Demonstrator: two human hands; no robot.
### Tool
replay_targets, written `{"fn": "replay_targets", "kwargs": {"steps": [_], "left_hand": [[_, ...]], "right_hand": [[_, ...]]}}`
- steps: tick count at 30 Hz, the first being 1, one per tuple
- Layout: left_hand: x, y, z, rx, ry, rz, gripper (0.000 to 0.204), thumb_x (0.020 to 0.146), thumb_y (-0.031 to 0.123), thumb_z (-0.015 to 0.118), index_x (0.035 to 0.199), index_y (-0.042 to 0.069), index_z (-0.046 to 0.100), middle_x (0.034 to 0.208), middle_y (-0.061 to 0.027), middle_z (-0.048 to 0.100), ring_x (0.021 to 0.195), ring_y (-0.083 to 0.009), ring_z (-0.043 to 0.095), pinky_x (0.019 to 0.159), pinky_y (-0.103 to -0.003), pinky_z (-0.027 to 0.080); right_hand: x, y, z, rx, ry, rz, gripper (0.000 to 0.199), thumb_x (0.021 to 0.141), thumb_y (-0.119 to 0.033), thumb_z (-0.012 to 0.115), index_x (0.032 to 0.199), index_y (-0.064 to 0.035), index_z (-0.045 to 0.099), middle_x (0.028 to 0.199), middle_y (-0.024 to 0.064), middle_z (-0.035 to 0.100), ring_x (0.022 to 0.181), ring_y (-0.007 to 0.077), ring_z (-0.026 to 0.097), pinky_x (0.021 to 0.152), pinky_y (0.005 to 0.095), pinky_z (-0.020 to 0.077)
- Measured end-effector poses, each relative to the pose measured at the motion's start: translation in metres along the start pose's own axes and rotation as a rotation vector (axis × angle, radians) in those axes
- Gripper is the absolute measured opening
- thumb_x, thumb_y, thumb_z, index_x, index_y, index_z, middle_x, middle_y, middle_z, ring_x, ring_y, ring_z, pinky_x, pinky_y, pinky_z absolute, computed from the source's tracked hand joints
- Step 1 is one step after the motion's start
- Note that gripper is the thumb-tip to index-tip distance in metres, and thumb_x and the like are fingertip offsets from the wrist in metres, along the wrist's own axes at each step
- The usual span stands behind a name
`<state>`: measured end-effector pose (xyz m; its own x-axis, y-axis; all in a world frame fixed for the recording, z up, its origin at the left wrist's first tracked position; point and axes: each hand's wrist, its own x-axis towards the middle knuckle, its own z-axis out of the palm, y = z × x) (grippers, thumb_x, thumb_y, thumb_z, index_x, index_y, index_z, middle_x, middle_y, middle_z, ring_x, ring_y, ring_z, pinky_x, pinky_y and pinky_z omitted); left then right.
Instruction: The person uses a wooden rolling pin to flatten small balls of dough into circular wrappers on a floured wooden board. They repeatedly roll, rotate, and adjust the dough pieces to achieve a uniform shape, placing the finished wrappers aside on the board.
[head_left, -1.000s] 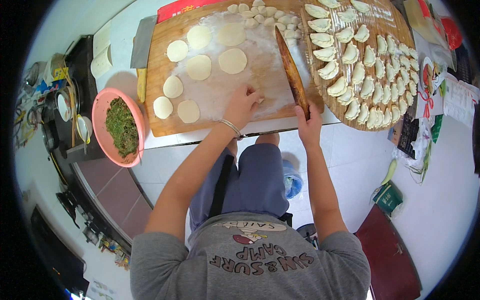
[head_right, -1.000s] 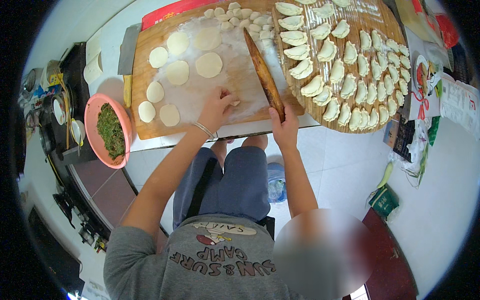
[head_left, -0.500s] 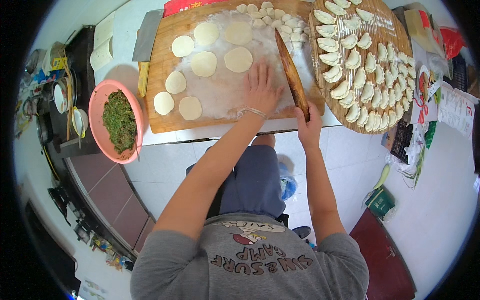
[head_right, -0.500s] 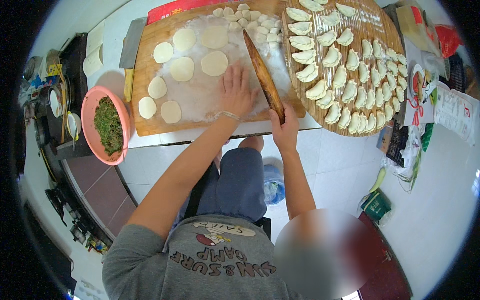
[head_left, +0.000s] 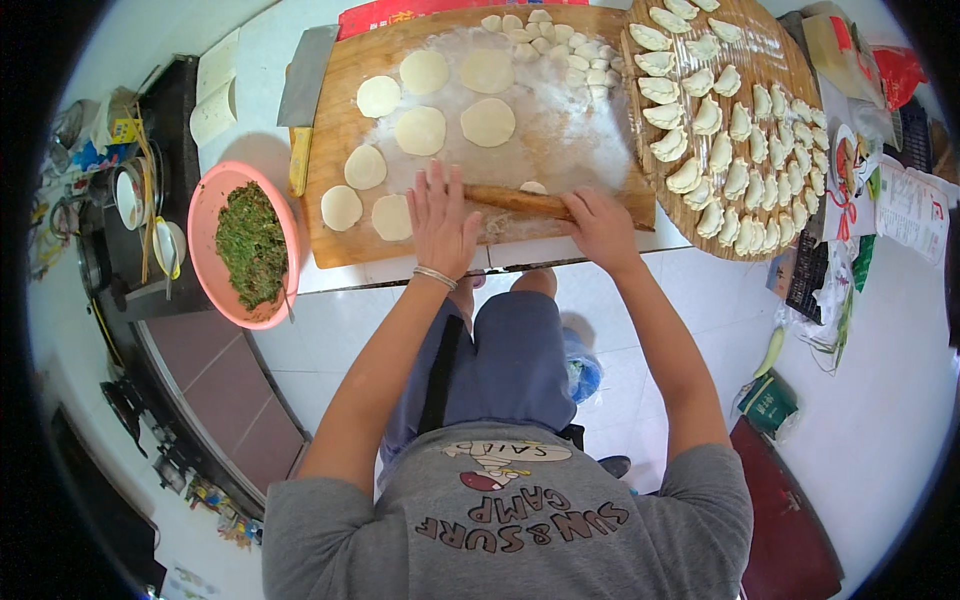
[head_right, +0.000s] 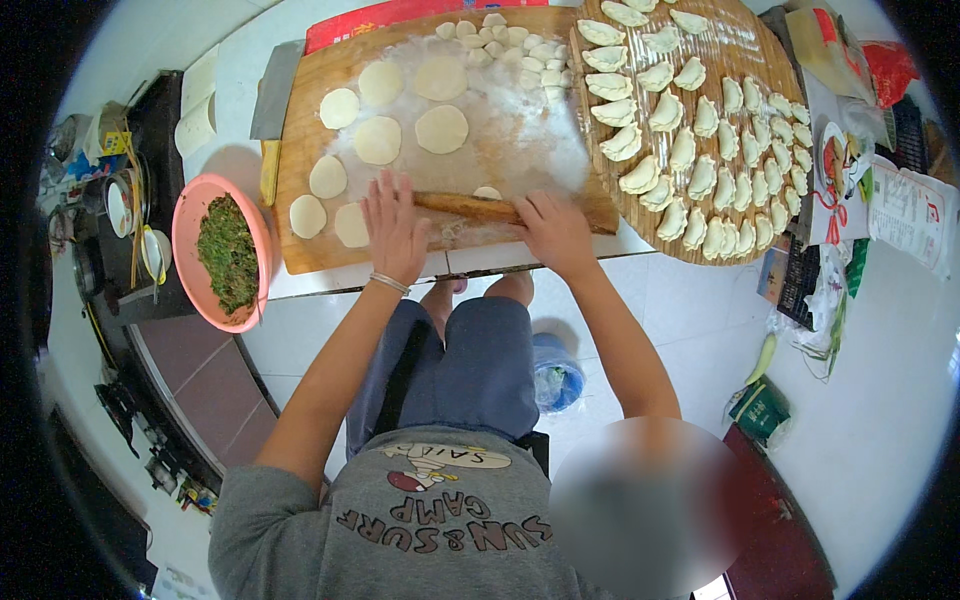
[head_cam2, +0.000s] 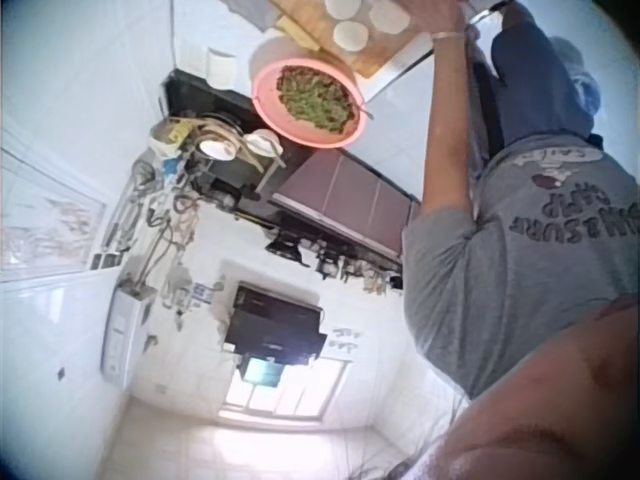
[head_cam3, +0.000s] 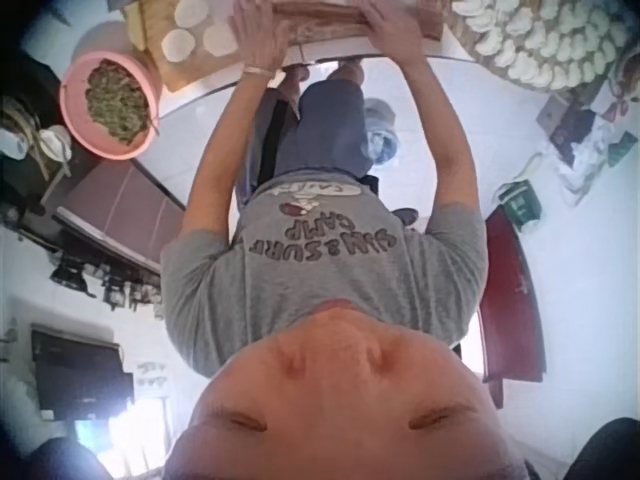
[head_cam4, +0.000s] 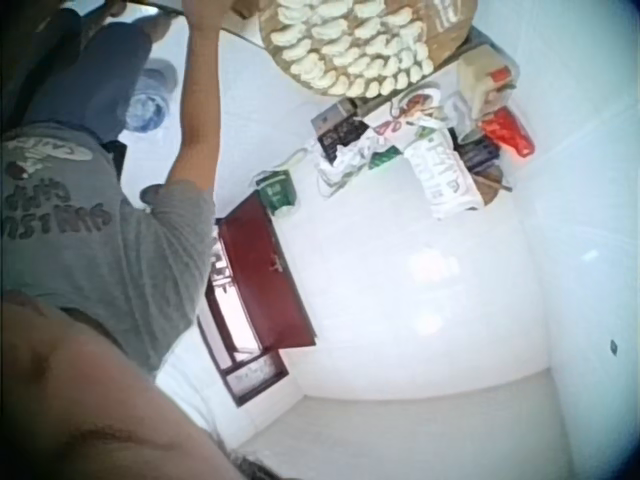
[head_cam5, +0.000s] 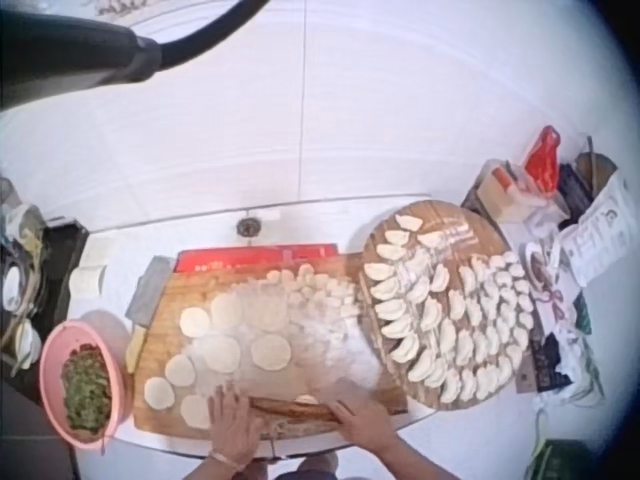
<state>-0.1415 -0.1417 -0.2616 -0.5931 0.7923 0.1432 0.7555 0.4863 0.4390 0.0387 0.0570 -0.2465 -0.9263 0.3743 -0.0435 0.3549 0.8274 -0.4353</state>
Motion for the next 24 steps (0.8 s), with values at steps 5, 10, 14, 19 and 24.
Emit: {"fn": "replay_targets", "kwargs": {"steps": [5,10,14,19,24], "left_hand": [[0.049,-0.004,0.014,0.114,-0.111,-0.002,0.068,0.093,0.040,0.050,0.149,0.006,0.030,0.157,-0.0146,0.023,0.145,-0.0350,0.020,0.116,-0.050,0.015],[-0.017,-0.007,0.006,0.015,-0.227,0.044,0.067,0.092,0.040,0.050,0.148,0.007,0.032,0.155,-0.0172,0.027,0.143,-0.0368,0.025,0.116,-0.049,0.019],[0.023,-0.008,0.012,0.062,-0.158,0.003,0.070,0.092,0.041,0.051,0.149,0.007,0.030,0.156,-0.0185,0.025,0.143,-0.0380,0.023,0.115,-0.050,0.019],[0.044,-0.002,0.013,0.134,-0.124,0.056,0.071,0.091,0.046,0.052,0.148,0.008,0.033,0.154,-0.0168,0.028,0.143,-0.0369,0.024,0.115,-0.050,0.018],[-0.004,0.001,0.006,0.085,-0.136,0.070,0.076,0.089,0.051,0.053,0.149,0.010,0.031,0.154,-0.0166,0.028,0.143,-0.0372,0.024,0.115,-0.053,0.018]], "right_hand": [[0.055,-0.010,-0.010,-0.130,0.166,0.068,0.064,0.083,-0.032,0.067,0.140,-0.0128,0.046,0.150,0.0146,0.036,0.136,0.0354,0.035,0.110,0.0509,0.0311],[0.009,-0.010,0.018,-0.181,0.105,0.038,0.062,0.090,-0.035,0.054,0.148,-0.0171,0.037,0.156,0.0138,0.028,0.140,0.0384,0.029,0.115,0.0537,0.0198],[0.037,-0.017,0.009,-0.224,0.163,0.098,0.060,0.092,-0.036,0.051,0.148,-0.0205,0.036,0.156,0.0130,0.027,0.139,0.0391,0.029,0.114,0.0554,0.0201],[0.042,0.002,0.016,-0.216,0.170,0.131,0.061,0.093,-0.036,0.050,0.149,-0.0194,0.034,0.156,0.0147,0.027,0.140,0.0398,0.028,0.113,0.0560,0.0228],[0.004,-0.010,0.003,-0.134,0.077,-0.068,0.058,0.087,-0.031,0.060,0.138,-0.0098,0.044,0.142,0.0157,0.041,0.128,0.0395,0.040,0.105,0.0517,0.0337]]}}
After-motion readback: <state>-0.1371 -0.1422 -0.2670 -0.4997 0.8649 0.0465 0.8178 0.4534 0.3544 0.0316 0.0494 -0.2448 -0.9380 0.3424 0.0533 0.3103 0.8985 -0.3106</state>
